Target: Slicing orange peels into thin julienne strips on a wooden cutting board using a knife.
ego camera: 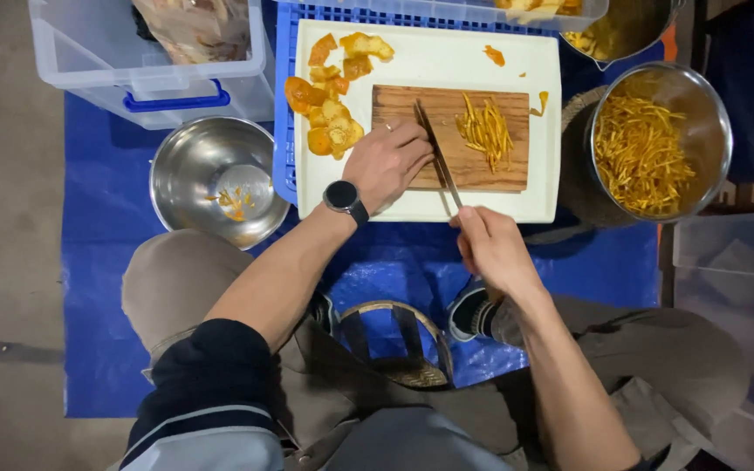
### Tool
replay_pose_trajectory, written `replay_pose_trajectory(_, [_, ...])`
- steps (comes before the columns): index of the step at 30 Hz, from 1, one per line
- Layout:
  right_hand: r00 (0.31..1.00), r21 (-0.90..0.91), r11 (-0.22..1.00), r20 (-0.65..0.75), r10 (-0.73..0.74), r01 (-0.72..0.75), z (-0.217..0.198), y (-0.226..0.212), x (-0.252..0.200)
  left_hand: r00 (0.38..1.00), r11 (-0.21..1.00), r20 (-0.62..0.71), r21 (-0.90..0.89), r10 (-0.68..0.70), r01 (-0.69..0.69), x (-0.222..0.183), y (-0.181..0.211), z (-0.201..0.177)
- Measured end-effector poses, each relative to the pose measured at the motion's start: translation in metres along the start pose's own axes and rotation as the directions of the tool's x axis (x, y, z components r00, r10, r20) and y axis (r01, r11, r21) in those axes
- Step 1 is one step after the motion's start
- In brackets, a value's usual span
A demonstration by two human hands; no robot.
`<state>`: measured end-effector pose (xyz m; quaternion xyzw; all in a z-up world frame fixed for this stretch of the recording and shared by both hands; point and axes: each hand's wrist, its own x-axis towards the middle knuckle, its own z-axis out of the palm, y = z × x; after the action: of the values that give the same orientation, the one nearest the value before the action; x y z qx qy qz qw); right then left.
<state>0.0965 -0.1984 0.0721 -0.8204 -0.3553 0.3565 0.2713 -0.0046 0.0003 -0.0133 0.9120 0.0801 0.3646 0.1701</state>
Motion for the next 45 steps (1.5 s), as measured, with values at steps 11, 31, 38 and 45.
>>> replay_pose_trajectory(11, [0.996, 0.075, 0.995, -0.049, 0.071, -0.067, -0.001, 0.000, -0.030, 0.999, 0.998, -0.024, -0.055, -0.029, 0.028, -0.001, 0.000, 0.000])
replay_pose_trajectory(31, [0.995, 0.134, 0.988, -0.045, 0.085, -0.079, 0.012, 0.026, -0.030, 0.997, 0.995, -0.064, -0.093, -0.034, 0.028, -0.008, -0.005, 0.001])
replay_pose_trajectory(38, [0.997, 0.144, 0.989, -0.070, -0.011, 0.021, 0.012, 0.010, -0.028, 0.998, 0.996, -0.048, -0.088, -0.040, 0.036, -0.008, -0.007, 0.000])
replay_pose_trajectory(45, [0.997, 0.153, 0.987, -0.069, -0.035, 0.045, 0.012, 0.014, -0.030, 0.999, 0.997, -0.053, -0.074, -0.003, -0.001, -0.008, -0.006, -0.002])
